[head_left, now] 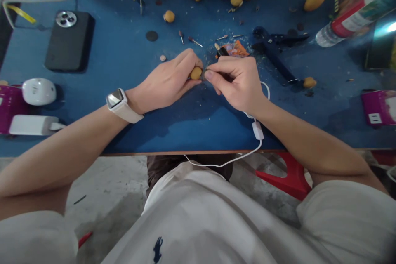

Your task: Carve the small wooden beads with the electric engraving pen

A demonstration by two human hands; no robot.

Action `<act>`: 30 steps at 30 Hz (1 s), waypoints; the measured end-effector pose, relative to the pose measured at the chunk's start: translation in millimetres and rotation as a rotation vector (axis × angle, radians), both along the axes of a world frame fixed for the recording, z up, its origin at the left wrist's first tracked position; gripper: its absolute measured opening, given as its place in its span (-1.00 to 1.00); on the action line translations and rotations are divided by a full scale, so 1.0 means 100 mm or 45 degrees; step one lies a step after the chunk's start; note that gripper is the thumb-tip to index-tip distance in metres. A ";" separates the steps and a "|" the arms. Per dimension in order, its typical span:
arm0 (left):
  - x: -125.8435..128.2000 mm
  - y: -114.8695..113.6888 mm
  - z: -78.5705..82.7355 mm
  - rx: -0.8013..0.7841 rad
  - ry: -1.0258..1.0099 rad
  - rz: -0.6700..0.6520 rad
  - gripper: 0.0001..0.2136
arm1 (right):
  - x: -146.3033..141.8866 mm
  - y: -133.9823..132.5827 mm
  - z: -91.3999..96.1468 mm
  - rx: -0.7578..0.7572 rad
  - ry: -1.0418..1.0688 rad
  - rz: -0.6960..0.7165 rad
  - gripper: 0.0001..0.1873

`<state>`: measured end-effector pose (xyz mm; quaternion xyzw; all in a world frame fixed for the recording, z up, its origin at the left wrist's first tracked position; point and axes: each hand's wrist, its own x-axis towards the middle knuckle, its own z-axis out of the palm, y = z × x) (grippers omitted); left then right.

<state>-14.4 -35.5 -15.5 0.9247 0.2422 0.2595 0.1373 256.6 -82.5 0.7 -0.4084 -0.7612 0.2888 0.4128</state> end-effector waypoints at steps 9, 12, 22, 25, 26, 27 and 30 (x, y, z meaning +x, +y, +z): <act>0.00 0.02 -0.01 0.175 0.114 0.164 -0.42 | -0.04 0.01 -0.02 -0.154 0.164 0.045 -0.29; 0.01 0.02 0.00 0.266 0.129 0.186 -0.45 | -0.04 0.00 0.00 -0.217 0.229 0.079 -0.34; -0.03 0.01 0.07 -0.107 0.051 -0.045 -0.35 | 0.03 0.01 -0.03 0.012 0.035 -0.018 -0.47; 0.01 -0.02 0.12 -0.170 -0.011 -0.065 -0.30 | 0.10 0.02 -0.05 0.243 -0.102 -0.012 -0.52; 0.02 -0.04 0.15 -0.190 -0.026 -0.058 -0.29 | 0.13 0.02 -0.05 0.327 -0.156 0.013 -0.50; 0.03 -0.05 0.17 -0.214 -0.036 -0.048 -0.29 | 0.16 0.03 -0.06 0.408 -0.215 0.040 -0.48; 0.04 -0.06 0.22 -0.274 -0.037 -0.045 -0.31 | 0.20 0.03 -0.06 0.532 -0.366 0.075 -0.44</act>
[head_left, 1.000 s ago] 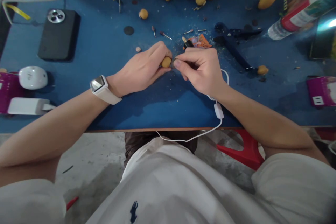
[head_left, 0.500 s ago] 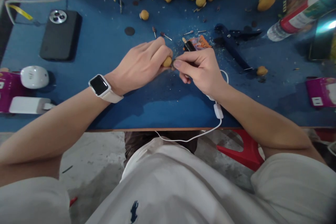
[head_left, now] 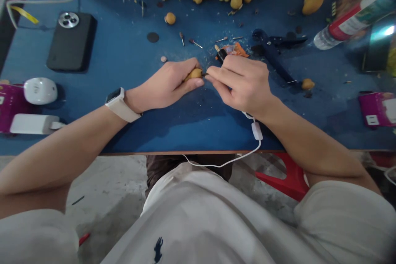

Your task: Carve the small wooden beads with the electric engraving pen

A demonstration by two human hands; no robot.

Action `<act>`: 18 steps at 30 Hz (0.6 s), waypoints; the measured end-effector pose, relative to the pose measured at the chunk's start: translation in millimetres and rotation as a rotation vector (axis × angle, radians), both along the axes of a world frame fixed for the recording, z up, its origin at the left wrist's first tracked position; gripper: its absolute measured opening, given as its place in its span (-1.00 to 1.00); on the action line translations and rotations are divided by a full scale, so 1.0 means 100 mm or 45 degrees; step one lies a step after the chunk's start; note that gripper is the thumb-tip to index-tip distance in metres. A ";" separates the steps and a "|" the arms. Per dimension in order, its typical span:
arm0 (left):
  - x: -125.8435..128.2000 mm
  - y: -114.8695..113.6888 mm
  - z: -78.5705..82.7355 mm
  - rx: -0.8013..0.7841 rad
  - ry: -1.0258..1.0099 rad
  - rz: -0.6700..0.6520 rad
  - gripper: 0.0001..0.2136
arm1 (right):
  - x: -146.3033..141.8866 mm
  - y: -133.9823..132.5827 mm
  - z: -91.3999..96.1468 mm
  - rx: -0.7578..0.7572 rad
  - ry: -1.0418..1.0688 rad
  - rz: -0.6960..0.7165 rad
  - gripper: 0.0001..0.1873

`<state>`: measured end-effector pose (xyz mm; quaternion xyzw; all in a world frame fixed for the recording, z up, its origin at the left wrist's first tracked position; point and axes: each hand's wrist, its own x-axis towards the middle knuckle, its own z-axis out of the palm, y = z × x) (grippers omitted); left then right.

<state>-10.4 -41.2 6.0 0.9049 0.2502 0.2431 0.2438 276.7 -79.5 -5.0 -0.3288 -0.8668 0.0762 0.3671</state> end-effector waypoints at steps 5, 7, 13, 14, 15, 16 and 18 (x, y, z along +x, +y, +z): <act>-0.03 0.07 -0.05 0.084 0.074 -0.069 -0.40 | -0.07 -0.01 0.04 -0.221 0.101 -0.046 -0.54; -0.05 0.08 -0.09 0.154 0.122 -0.032 -0.43 | -0.11 0.00 0.07 -0.409 0.196 -0.031 -0.53; -0.10 0.06 -0.13 0.285 0.155 0.076 -0.58 | -0.17 0.00 0.10 -0.765 0.475 0.032 -0.40; -0.11 0.06 -0.13 0.287 0.165 0.076 -0.59 | -0.18 0.00 0.09 -0.787 0.500 0.039 -0.39; -0.11 0.06 -0.12 0.299 0.173 0.075 -0.59 | -0.18 0.00 0.09 -0.799 0.513 0.044 -0.38; -0.11 0.06 -0.12 0.318 0.183 0.075 -0.59 | -0.18 -0.01 0.09 -0.803 0.516 0.049 -0.38; -0.10 0.07 -0.11 0.371 0.203 0.078 -0.60 | -0.18 -0.01 0.10 -0.789 0.499 0.054 -0.38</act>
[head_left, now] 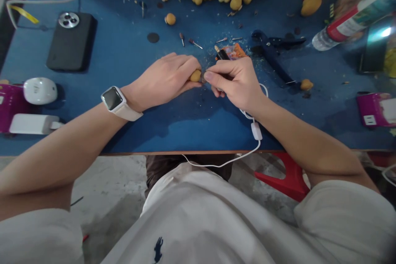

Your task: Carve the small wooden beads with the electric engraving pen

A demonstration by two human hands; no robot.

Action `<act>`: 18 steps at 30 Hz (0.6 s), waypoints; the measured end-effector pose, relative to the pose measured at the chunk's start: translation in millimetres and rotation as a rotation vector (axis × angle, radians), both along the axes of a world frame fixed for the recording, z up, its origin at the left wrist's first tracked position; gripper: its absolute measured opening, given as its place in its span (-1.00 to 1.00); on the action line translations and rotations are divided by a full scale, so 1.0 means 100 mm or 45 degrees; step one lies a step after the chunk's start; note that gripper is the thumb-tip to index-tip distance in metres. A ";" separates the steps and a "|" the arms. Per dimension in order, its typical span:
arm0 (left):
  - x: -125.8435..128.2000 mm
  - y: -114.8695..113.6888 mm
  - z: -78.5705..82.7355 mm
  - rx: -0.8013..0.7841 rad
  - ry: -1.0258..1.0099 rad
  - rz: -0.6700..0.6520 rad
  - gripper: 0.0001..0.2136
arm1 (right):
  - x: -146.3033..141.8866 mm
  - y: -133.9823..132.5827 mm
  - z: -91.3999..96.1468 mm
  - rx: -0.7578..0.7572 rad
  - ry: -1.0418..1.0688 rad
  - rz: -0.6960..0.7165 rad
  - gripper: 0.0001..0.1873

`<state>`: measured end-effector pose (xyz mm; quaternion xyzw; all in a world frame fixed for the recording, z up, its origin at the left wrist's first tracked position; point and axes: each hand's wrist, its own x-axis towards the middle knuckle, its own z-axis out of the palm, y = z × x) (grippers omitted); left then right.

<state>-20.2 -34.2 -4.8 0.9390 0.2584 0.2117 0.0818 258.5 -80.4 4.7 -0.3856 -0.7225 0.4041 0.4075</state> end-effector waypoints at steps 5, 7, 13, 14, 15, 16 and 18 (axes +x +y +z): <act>0.03 0.02 0.12 0.165 0.158 -0.034 -0.45 | 0.00 -0.03 0.04 0.137 -0.117 -0.048 -0.42; 0.03 0.02 0.18 0.242 0.270 -0.062 -0.33 | 0.00 -0.05 0.04 0.171 -0.139 -0.070 -0.42; 0.02 0.03 0.22 0.392 0.322 -0.042 -0.26 | -0.02 -0.02 0.00 0.046 -0.020 0.003 -0.35; 0.02 0.03 0.21 0.370 0.301 -0.039 -0.26 | -0.03 -0.02 -0.01 0.018 0.001 0.016 -0.35; 0.02 0.03 0.20 0.336 0.274 -0.033 -0.27 | -0.03 -0.02 -0.01 0.001 0.014 0.022 -0.35; 0.03 0.03 0.18 0.302 0.244 -0.024 -0.27 | -0.03 -0.01 -0.02 0.002 0.012 0.022 -0.36; 0.03 0.03 0.15 0.253 0.189 -0.017 -0.24 | -0.01 -0.02 -0.03 0.076 -0.038 -0.005 -0.39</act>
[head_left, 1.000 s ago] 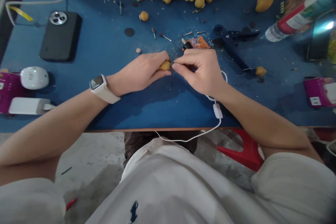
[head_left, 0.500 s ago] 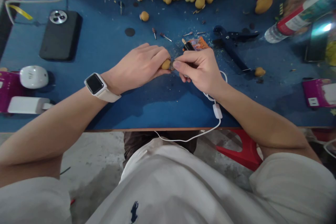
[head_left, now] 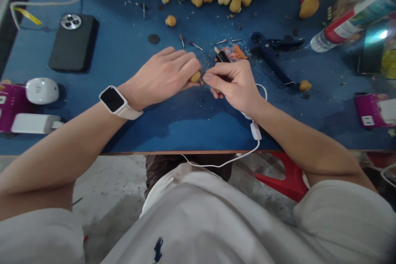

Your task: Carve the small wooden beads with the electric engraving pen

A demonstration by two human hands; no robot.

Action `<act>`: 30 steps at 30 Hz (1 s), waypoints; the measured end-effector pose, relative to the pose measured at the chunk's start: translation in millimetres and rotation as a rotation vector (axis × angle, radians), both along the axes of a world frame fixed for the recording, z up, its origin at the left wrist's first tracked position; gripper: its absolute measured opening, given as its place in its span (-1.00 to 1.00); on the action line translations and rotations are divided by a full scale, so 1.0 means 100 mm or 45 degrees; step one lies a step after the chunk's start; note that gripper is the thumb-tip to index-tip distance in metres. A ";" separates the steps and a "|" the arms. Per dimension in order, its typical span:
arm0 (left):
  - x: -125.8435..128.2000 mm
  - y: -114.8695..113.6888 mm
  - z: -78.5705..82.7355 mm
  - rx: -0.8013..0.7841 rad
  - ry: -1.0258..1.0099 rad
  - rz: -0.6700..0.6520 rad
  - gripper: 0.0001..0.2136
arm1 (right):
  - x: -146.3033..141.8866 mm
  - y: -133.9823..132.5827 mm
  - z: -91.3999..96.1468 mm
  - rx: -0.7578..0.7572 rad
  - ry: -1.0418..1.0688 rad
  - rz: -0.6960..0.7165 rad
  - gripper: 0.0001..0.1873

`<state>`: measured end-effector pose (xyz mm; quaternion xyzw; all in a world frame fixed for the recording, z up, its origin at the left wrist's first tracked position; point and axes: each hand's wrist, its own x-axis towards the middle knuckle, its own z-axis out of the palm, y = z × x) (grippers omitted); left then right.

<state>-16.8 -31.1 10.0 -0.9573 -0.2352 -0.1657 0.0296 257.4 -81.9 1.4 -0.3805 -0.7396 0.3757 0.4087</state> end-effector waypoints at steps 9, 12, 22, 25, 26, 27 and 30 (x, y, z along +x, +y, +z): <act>-0.01 -0.01 -0.07 -0.286 -0.129 -0.074 -0.28 | 0.12 -0.01 -0.13 0.488 -0.318 -0.073 -0.50; 0.03 -0.02 -0.07 -0.456 -0.229 -0.110 -0.31 | 0.14 -0.01 -0.05 0.465 -0.373 -0.110 -0.49; 0.10 -0.12 0.14 -1.057 -0.387 -0.206 -0.21 | 0.22 0.09 0.14 0.389 -0.406 -0.051 -0.29; 0.09 -0.11 0.15 -1.139 -0.363 -0.234 -0.18 | 0.24 0.09 0.11 0.430 -0.441 -0.042 -0.33; 0.08 -0.10 0.14 -1.134 -0.341 -0.239 -0.17 | 0.24 0.09 0.10 0.448 -0.453 -0.036 -0.36; 0.07 -0.09 0.13 -1.109 -0.317 -0.241 -0.18 | 0.24 0.09 0.08 0.468 -0.462 -0.031 -0.41; 0.04 -0.06 0.06 -0.903 -0.276 -0.196 -0.28 | 0.20 0.07 0.01 0.514 -0.449 -0.058 -0.50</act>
